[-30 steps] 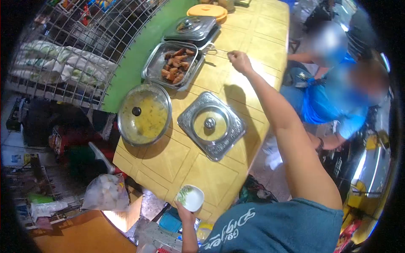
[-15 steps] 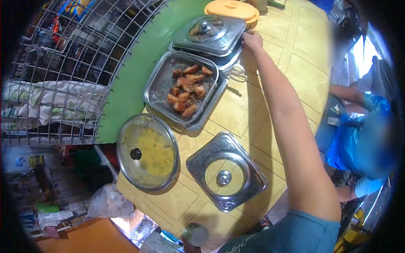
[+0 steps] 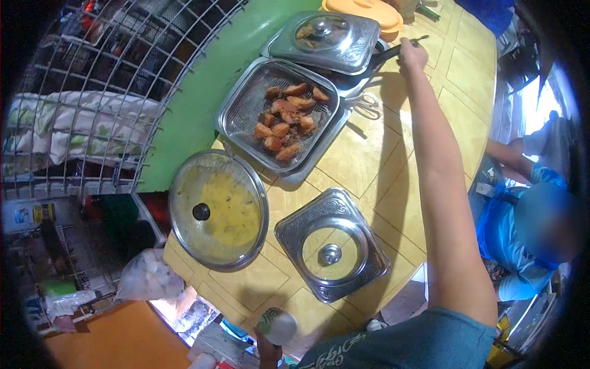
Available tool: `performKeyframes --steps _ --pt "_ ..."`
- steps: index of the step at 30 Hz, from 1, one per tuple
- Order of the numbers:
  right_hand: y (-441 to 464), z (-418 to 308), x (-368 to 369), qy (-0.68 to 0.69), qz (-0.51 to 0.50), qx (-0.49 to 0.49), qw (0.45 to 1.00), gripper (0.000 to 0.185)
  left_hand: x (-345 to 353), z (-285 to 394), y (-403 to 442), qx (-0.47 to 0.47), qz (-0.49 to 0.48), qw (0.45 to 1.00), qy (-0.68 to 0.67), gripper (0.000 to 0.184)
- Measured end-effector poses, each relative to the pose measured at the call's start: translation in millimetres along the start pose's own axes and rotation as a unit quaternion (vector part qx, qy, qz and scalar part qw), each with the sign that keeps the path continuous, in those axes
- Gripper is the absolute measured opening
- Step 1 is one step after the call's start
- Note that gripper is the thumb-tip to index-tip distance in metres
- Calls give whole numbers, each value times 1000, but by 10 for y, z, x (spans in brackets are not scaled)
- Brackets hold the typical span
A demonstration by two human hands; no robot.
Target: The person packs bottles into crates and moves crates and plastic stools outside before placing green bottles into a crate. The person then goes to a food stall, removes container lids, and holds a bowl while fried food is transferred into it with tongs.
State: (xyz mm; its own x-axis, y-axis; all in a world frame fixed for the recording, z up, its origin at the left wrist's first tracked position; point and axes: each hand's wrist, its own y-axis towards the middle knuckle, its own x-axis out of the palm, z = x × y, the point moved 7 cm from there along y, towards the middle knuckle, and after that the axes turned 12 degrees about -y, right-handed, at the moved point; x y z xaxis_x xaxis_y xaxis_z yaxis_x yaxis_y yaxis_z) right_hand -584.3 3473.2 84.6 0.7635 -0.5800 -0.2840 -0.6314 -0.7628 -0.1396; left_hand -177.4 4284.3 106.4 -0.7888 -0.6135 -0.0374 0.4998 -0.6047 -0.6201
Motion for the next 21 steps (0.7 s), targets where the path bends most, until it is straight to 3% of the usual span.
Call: performKeyframes --steps 1,2,3,5,8,9,10,11,13,14,15,18,19,20,21 --pt "-69 -123 -150 5 8 -15 1000 34 -23 -17 -12 47 -47 982 175 54" --pt "-73 -167 -284 9 13 -30 999 32 -47 -36 -36 108 -75 931 340 54" --pt "-29 -202 -391 13 17 -35 999 31 -288 -268 14 71 -22 974 215 55" --pt "-1 -180 -587 42 -12 -34 998 29 -621 -539 -112 21 42 995 85 55" --pt "-615 -589 -885 142 -137 -61 978 29 -443 -352 -121 59 16 993 103 54" --pt "-827 -705 -1003 146 -170 -91 970 36 -316 -275 -146 -26 57 992 -113 55" --pt "-1106 -824 -1141 160 -194 -111 962 44 -185 -255 -200 -109 95 935 -323 56" --pt "-1204 -867 -1216 176 -266 -161 934 48 -127 -176 -217 -111 96 932 -330 56" --pt "-1974 -1145 -1442 294 -418 -171 842 55 2 36 -225 -62 17 946 -318 54" --pt "-2381 -1272 -1595 272 -463 -235 810 63 28 69 -230 -62 13 945 -322 54" --pt "-2734 -1325 -1684 346 -575 -193 715 74 52 88 -241 -60 14 938 -340 54" --pt "-3757 -1413 -2040 345 -639 -174 666 77 92 174 -291 -38 -8 933 -358 50" --pt "-3981 -1330 -2090 388 -638 -136 651 69 99 228 -299 -16 -25 934 -355 48" --pt "-4153 -1202 -2106 401 -616 -102 670 50 88 217 -290 -15 -32 934 -356 48" --pt "-4223 -981 -2090 273 -537 -95 792 43 35 183 -271 -8 -25 925 -379 47"
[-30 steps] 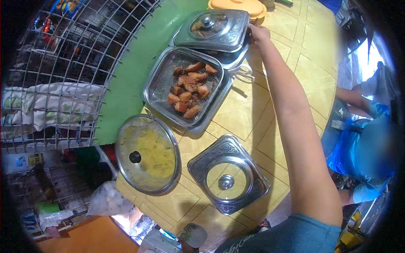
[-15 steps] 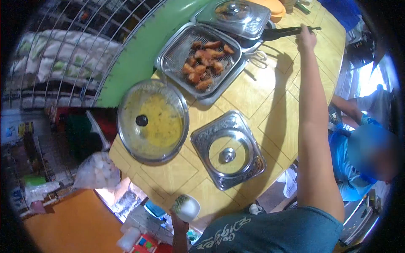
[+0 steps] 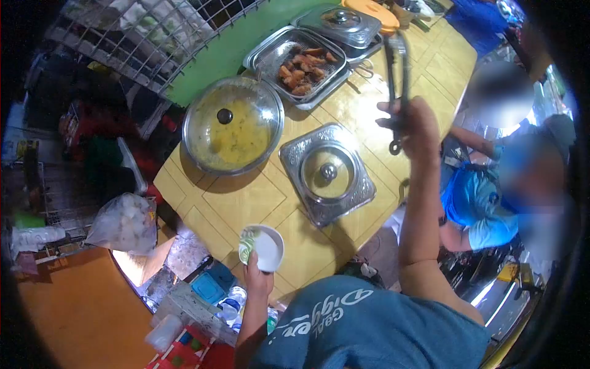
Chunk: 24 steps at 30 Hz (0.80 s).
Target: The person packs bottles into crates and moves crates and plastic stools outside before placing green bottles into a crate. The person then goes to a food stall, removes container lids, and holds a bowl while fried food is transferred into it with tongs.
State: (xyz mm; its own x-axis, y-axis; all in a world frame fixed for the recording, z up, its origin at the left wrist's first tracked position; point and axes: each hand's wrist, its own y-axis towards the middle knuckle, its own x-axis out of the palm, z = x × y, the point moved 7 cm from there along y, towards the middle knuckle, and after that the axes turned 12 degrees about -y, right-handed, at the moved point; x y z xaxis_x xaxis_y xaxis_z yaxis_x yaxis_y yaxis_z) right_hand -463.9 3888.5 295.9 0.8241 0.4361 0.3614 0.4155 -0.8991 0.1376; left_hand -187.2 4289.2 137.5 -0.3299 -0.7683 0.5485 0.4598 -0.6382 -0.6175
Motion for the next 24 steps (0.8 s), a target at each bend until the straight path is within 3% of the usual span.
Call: performKeyframes --steps 1,5,7,9,11,12,13,15,17,18,19,21,22,23,24 --pt "-173 117 -1 -136 120 67 981 40 -53 43 -11 9 6 1000 -23 46" --pt "-701 -27 863 -232 126 13 965 70 69 413 -214 -6 -42 993 -113 40" --pt "-907 -13 1123 -175 69 33 982 75 103 645 -314 15 -67 990 -124 39" --pt "-1100 -172 1432 -168 45 -55 983 78 113 841 -451 35 -92 986 -134 38" --pt "-1248 -150 1671 -106 2 -67 992 89 227 1072 -627 79 -158 975 -131 38" --pt "-1314 -183 1893 -68 -29 -42 996 95 321 1152 -730 119 -92 976 -160 41" --pt "-1365 -120 2030 -92 -39 -33 994 90 427 1186 -797 118 -96 976 -159 41" --pt "-1455 -72 2385 -47 -17 18 999 63 557 1340 -899 195 -119 957 -178 45" --pt "-1459 84 2678 59 20 83 995 29 647 1357 -873 205 -133 953 -177 49" --pt "-1491 141 2845 58 31 63 996 24 683 1362 -862 217 -143 949 -181 53" --pt "-1550 217 3003 55 42 41 997 24 662 1349 -786 213 -146 949 -180 53" --pt "-1707 459 3283 48 20 68 996 28 747 1289 -617 160 -273 933 -173 56" --pt "-1754 686 3364 81 29 69 994 30 925 1236 -676 127 -201 940 -244 59" --pt "-1722 735 3412 112 35 70 991 32 907 1205 -605 129 -197 939 -249 59" --pt "-1670 797 3309 137 34 130 981 36 766 1180 -492 151 -131 946 -257 58"
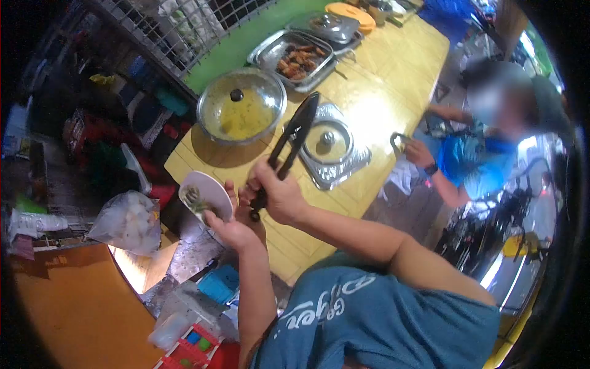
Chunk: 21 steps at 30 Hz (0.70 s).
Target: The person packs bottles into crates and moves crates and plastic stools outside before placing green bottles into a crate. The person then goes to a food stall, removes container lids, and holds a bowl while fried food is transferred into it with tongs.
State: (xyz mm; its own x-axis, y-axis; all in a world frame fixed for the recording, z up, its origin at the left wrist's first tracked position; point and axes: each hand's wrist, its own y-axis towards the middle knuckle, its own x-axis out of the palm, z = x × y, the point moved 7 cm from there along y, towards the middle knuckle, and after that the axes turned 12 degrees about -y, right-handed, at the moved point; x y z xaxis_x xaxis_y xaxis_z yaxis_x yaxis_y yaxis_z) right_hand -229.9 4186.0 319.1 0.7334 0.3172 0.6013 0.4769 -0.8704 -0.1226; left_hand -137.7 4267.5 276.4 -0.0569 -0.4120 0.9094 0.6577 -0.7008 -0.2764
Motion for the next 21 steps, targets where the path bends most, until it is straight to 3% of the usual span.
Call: performKeyframes --steps 1,3,4,5,7,8,9,10,11,13,14,16,17,19,20,21 --pt "159 -31 -198 4 12 46 999 37 -124 26 66 39 56 998 4 58" --pt "568 -485 -683 -36 89 93 991 41 -105 40 122 101 26 993 62 55" --pt "936 -430 -1258 -77 -11 130 988 46 -216 59 156 125 12 990 69 55" --pt "1167 -755 -1638 -167 128 95 973 50 -389 71 144 115 52 987 100 55" --pt "1722 -1297 -2361 -352 133 6 926 46 -720 25 119 84 67 982 155 53" --pt "1941 -1495 -2683 -401 139 33 905 49 -760 -66 112 61 95 981 158 59" --pt "2137 -1701 -2894 -482 140 38 864 63 -739 -205 94 28 73 989 126 66" --pt "2326 -1850 -3118 -546 127 68 825 76 -844 -318 78 23 146 986 72 71" --pt "2458 -2061 -3121 -618 149 64 770 76 -774 -431 125 22 144 987 67 71" --pt "2887 -2251 -3363 -760 90 -73 640 71 -964 -749 124 -21 353 934 -44 75" --pt "3044 -2341 -3402 -764 94 -75 634 71 -1215 -854 147 -51 334 941 29 84" --pt "3351 -2494 -3235 -879 30 -151 452 60 -1383 -1107 303 -87 309 942 97 93" --pt "3554 -2553 -3263 -882 31 -150 445 60 -1291 -1232 370 -116 272 946 132 94" --pt "3996 -2508 -3269 -923 -8 -142 359 50 -1193 -1434 514 -148 236 946 167 96" --pt "4182 -2470 -3250 -923 -9 -138 360 50 -1134 -1524 614 -175 213 941 198 95" --pt "4364 -2387 -3211 -939 -24 -115 324 43 -1037 -1613 737 -201 190 933 229 95"
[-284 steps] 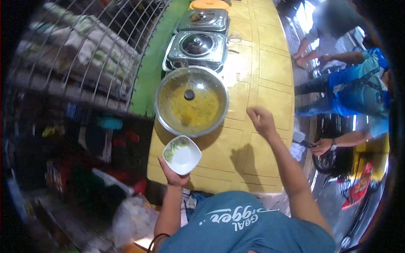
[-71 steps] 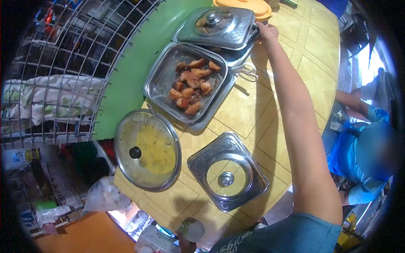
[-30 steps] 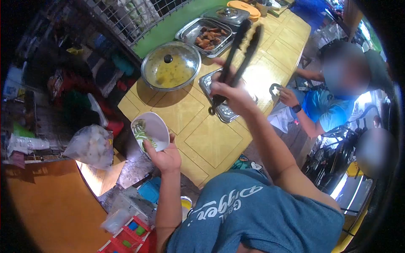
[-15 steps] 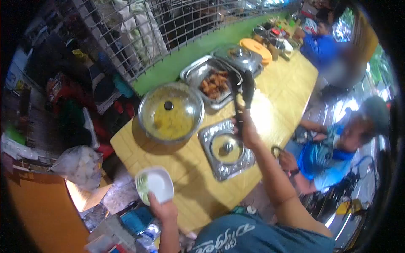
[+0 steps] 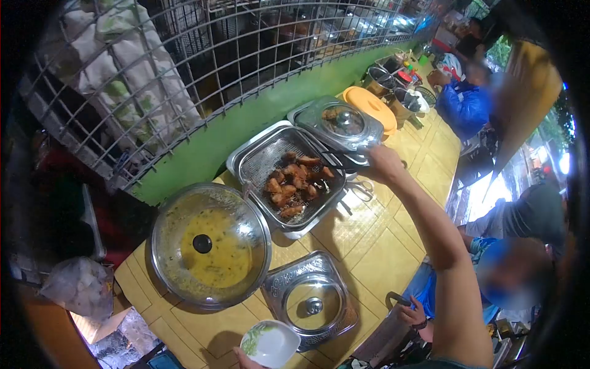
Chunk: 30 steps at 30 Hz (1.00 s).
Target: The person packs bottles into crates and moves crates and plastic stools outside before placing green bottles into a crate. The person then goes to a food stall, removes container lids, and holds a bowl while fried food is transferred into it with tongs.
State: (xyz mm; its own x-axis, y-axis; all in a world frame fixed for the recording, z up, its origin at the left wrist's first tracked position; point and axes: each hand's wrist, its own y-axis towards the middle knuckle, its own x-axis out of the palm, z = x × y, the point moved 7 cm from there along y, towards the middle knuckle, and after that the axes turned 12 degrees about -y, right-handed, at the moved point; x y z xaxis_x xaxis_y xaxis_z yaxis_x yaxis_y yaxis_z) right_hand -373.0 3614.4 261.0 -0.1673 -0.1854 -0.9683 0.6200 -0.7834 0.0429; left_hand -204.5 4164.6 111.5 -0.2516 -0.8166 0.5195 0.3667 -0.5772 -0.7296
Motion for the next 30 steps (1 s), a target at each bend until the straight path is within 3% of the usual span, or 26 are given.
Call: performKeyframes --steps 4,5,6,8,9,11,14,17,20,24,26,28,30 --pt "465 -237 366 -88 -80 -8 993 28 699 123 361 -41 -58 991 116 94" --pt "534 -267 473 -81 -77 -9 994 21 1000 158 442 -32 -131 988 76 80" --pt "563 -284 500 -78 -81 -13 994 21 1279 197 507 -22 -200 979 36 67" --pt "494 -226 503 -44 -115 48 991 22 1489 63 735 -74 -182 980 37 76" --pt "373 -265 289 -3 -52 29 998 22 1558 -5 859 -73 -193 977 46 75" --pt "139 -310 -16 23 -53 39 998 29 1841 -61 1017 -79 -197 977 8 73" --pt "-293 -496 -332 94 -51 -22 994 43 2181 -171 1235 -90 -212 969 -85 70" --pt "-736 -809 -551 128 -110 -124 978 45 2244 -346 1447 -84 -227 959 -147 70" --pt "-958 -1048 -615 80 -188 -155 967 54 2281 -365 1440 -79 -241 950 -182 67" --pt "-831 -1059 -815 55 -200 -151 966 61 2098 -408 1457 -88 -196 955 -204 68" --pt "-579 -874 -820 121 -226 -103 961 65 1942 -473 1460 -91 -177 968 -153 72" --pt "-267 -851 -633 80 -119 -133 981 62 1813 -525 1429 -103 -165 970 -145 73" --pt "16 -957 -282 16 -178 -106 978 56 1764 -544 1354 -115 -181 971 -103 77"
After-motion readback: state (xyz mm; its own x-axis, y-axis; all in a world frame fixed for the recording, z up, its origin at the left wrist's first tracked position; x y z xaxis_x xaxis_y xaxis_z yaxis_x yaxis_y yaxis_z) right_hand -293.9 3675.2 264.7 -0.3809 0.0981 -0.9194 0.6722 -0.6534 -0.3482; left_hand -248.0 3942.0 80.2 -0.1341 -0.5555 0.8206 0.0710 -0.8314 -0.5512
